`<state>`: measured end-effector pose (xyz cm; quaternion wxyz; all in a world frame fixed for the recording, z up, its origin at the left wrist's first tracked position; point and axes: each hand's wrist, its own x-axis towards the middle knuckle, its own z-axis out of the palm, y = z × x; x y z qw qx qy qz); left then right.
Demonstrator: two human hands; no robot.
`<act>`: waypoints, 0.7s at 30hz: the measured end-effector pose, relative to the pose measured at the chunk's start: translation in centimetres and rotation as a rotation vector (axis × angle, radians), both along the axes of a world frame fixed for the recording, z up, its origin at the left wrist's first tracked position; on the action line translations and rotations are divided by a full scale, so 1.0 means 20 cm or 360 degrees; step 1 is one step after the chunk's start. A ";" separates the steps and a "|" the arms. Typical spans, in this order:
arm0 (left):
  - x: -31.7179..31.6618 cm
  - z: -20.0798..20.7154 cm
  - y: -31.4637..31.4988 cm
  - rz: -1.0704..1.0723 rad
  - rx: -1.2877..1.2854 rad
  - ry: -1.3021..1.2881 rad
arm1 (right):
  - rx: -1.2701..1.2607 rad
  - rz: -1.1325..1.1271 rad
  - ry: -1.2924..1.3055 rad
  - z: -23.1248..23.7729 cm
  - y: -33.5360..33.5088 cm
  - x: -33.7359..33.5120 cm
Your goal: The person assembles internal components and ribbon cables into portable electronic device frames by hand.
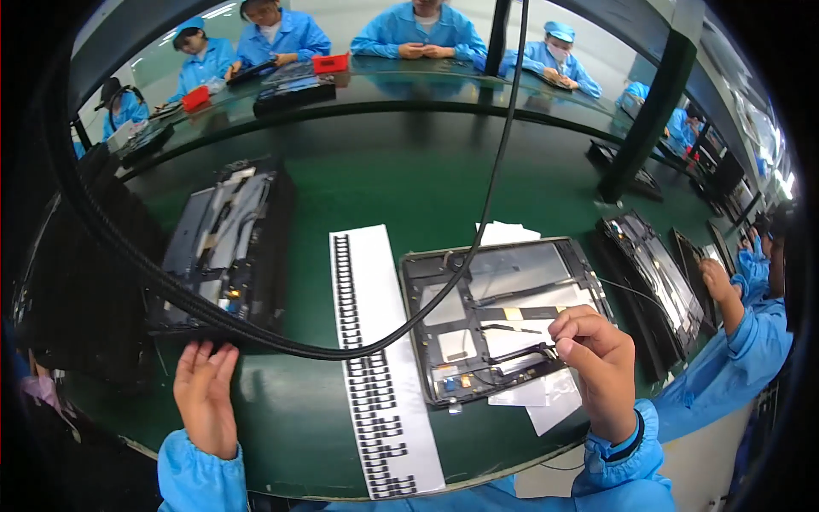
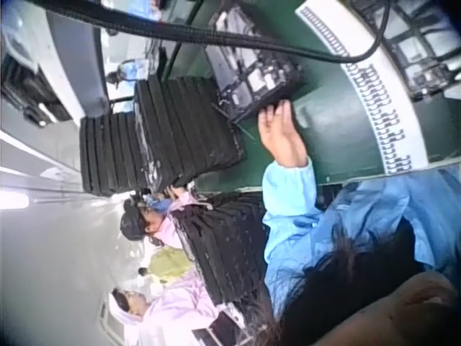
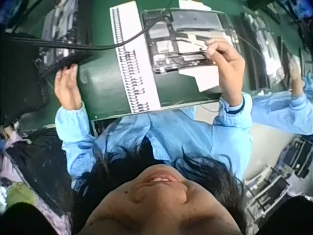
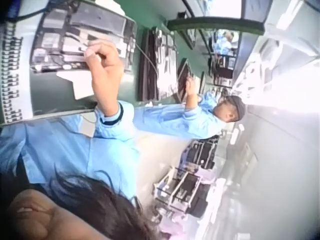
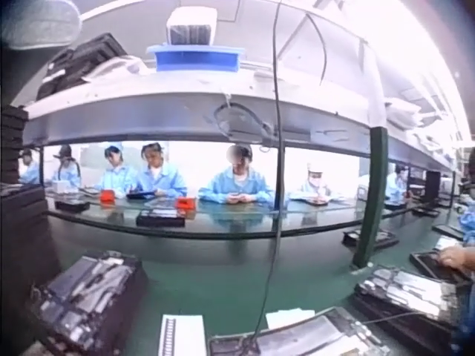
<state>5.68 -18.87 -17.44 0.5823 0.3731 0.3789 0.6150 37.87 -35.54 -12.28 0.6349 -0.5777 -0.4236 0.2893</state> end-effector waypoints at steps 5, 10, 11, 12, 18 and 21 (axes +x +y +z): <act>0.13 0.04 -0.20 -0.0392 -0.0108 0.0236 | -0.0112 -0.0196 0.0039 -0.05 -0.06 0.02; 0.52 0.25 -0.23 -0.1387 0.1461 0.1399 | -0.0236 -0.0188 -0.0253 -0.03 -0.08 0.00; 0.60 0.23 -0.23 -0.1463 0.1724 0.1317 | -0.0272 -0.0155 -0.0312 -0.03 -0.08 -0.01; 0.66 0.21 -0.22 -0.1478 0.1725 0.1307 | -0.0282 -0.0146 -0.0335 -0.04 -0.08 -0.01; 0.78 0.07 -0.16 -0.1506 0.2567 0.1271 | -0.0343 -0.0096 -0.0701 -0.10 -0.08 0.01; 0.79 0.07 -0.17 -0.1400 0.2618 0.1224 | -0.0387 -0.0064 -0.0784 -0.08 -0.07 -0.01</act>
